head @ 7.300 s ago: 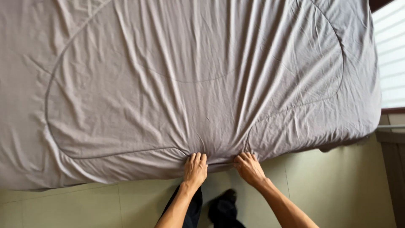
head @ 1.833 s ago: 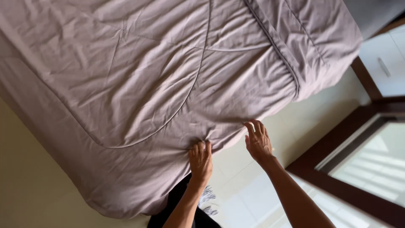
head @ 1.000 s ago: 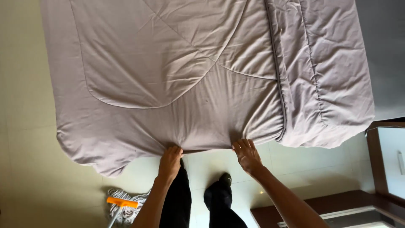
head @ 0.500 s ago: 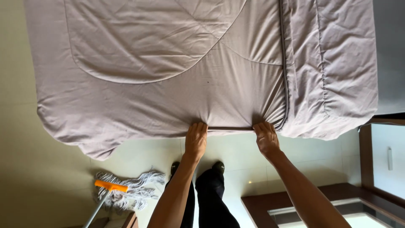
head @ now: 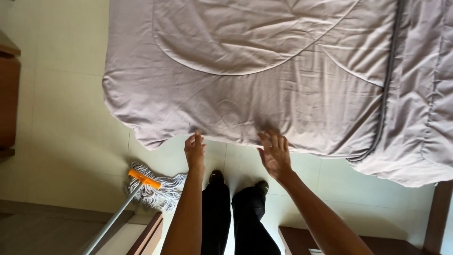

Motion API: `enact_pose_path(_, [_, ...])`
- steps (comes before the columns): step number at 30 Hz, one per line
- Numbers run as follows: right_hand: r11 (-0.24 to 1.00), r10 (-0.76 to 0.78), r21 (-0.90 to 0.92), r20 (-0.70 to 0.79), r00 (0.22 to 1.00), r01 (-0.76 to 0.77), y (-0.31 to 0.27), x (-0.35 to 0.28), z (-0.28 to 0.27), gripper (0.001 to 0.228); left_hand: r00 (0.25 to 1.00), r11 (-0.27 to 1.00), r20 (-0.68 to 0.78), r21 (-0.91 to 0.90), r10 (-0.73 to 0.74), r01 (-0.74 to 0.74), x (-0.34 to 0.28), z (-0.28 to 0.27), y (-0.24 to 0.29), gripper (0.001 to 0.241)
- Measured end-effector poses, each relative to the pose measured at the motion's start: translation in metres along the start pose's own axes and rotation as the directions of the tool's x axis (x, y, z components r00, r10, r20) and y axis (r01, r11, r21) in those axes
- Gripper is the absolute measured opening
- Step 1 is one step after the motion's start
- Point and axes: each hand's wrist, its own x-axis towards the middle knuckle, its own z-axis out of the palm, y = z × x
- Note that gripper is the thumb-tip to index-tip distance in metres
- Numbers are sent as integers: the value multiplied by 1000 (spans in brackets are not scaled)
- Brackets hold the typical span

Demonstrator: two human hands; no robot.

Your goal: The person spreads a light purple fitted sheet over a mattress, smoothing the fabric and tucking the edges under the corners. They move around the bed to adjust the sheet and kneel on the floor to secure the corners.

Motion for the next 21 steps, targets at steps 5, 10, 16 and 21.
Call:
enact_pose_path(5, [995,-96,24,-173,980,101,-27,34,16,35,995,994,20,39,102,-103,29,4,5,36])
enact_pose_path(10, [974,-7,226,-78,997,25,-37,32,19,10,991,982,-6,133,133,-131,22,-18,-1,39])
enact_pose_path(16, [954,149,258,33,988,-153,-46,24,8,7,918,759,89,534,387,-372,11,-38,-4,44])
enact_pose_path(21, [810,291,409,341,894,-420,-38,-27,14,15,915,704,263,584,306,-403,-25,-39,-49,38])
